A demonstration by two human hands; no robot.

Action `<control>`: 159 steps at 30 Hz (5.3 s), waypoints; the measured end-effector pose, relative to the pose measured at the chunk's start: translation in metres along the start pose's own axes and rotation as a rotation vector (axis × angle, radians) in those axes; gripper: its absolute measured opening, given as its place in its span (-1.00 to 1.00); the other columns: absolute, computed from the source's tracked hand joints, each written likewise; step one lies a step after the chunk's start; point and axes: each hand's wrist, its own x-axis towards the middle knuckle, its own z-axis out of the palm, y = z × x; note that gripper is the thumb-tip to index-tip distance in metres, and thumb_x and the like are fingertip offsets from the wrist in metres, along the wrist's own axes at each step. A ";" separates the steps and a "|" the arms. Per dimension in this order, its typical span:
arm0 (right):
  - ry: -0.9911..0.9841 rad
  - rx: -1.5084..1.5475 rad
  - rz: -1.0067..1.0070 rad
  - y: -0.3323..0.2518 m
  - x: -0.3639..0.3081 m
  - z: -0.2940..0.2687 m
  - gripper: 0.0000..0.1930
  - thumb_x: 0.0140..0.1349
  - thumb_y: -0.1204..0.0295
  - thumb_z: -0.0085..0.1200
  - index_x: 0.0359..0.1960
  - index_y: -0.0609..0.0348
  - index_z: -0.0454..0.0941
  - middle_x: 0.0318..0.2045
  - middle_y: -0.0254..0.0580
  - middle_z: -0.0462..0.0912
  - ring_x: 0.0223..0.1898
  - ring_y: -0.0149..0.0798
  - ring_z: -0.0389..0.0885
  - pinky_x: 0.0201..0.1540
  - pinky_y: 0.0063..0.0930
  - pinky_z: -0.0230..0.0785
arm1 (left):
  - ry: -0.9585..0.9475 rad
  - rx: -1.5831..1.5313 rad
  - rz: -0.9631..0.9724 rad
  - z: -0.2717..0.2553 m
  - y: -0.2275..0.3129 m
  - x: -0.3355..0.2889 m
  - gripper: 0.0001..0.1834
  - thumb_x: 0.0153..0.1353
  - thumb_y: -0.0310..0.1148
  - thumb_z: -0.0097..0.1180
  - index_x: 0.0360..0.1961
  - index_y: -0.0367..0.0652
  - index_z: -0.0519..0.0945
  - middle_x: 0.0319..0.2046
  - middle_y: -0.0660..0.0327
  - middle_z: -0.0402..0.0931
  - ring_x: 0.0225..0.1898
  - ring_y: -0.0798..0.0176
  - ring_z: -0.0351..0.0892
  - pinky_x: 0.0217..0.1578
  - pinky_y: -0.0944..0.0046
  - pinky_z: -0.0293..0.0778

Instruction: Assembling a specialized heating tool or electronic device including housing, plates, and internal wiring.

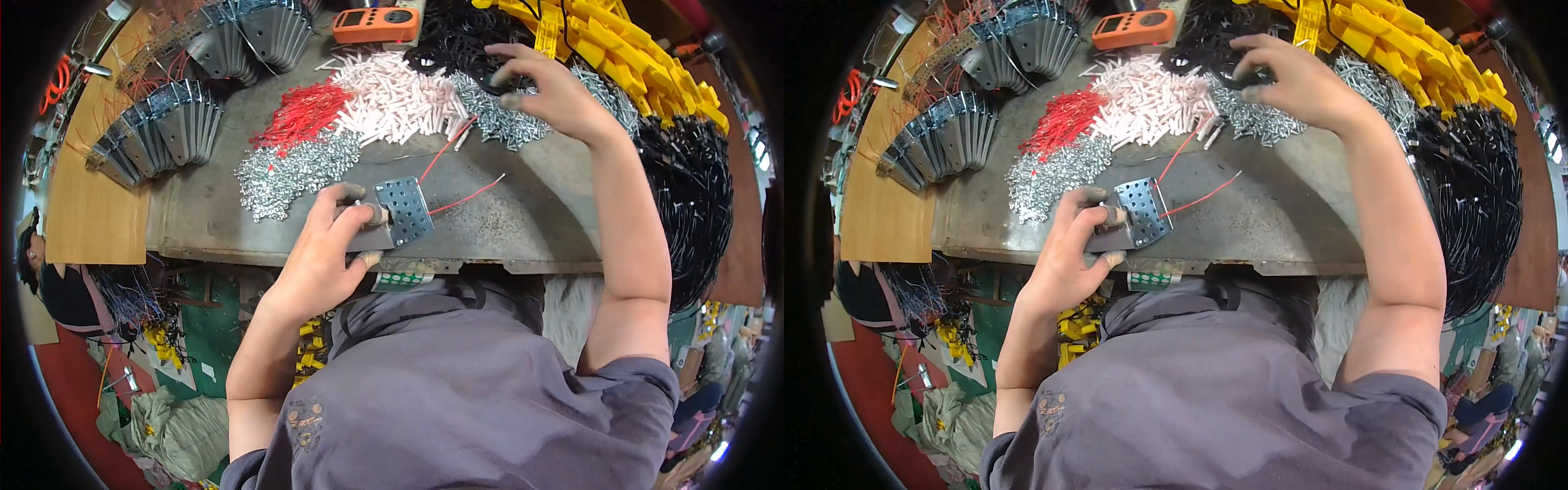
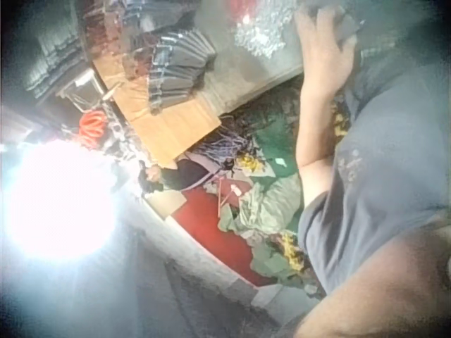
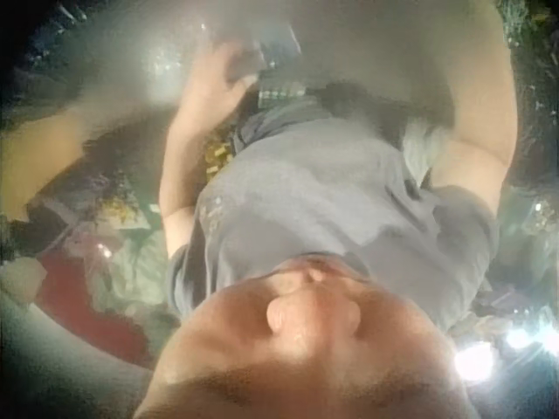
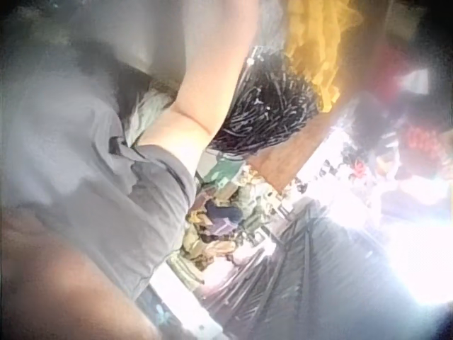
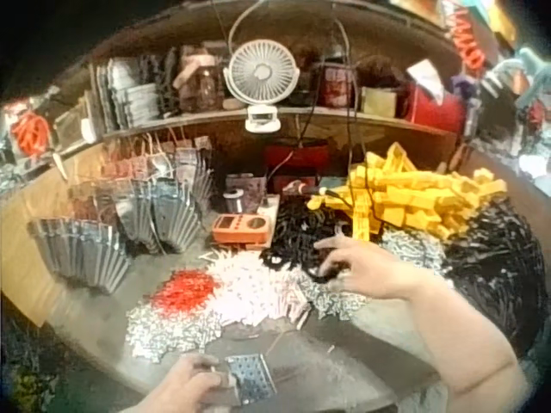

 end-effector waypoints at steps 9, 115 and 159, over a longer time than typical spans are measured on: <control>-0.079 0.905 0.211 0.014 -0.078 -0.004 -0.48 -0.03 0.35 0.41 -0.05 0.19 0.44 0.14 -0.09 0.50 0.06 -0.36 0.48 0.15 -0.41 0.31 | -0.175 0.064 0.127 0.012 0.009 0.017 -0.41 -0.16 -0.66 0.30 -0.02 -0.19 0.42 0.10 -0.10 0.25 0.11 -0.19 0.38 0.09 0.09 0.42; 0.557 0.009 0.415 0.069 -0.022 -0.022 -0.74 0.27 0.35 0.02 -0.06 0.11 0.62 -0.15 0.02 0.60 -0.06 0.07 0.55 0.06 -0.21 0.36 | -0.113 0.068 0.264 0.080 0.039 0.090 -0.11 -0.25 -0.32 0.47 0.16 -0.20 0.29 -0.11 0.01 0.48 -0.07 -0.11 0.48 -0.06 0.00 0.41; 0.160 0.322 -0.236 -0.064 -0.134 0.004 -0.59 0.10 0.37 0.25 0.01 0.15 0.49 -0.10 0.06 0.44 -0.04 -0.02 0.47 0.02 -0.28 0.35 | -0.322 -1.364 -0.445 0.041 0.055 0.056 -0.08 0.14 -0.15 0.22 0.42 -0.11 -0.02 0.11 -0.11 0.38 -0.21 -0.04 0.63 -0.18 0.04 0.61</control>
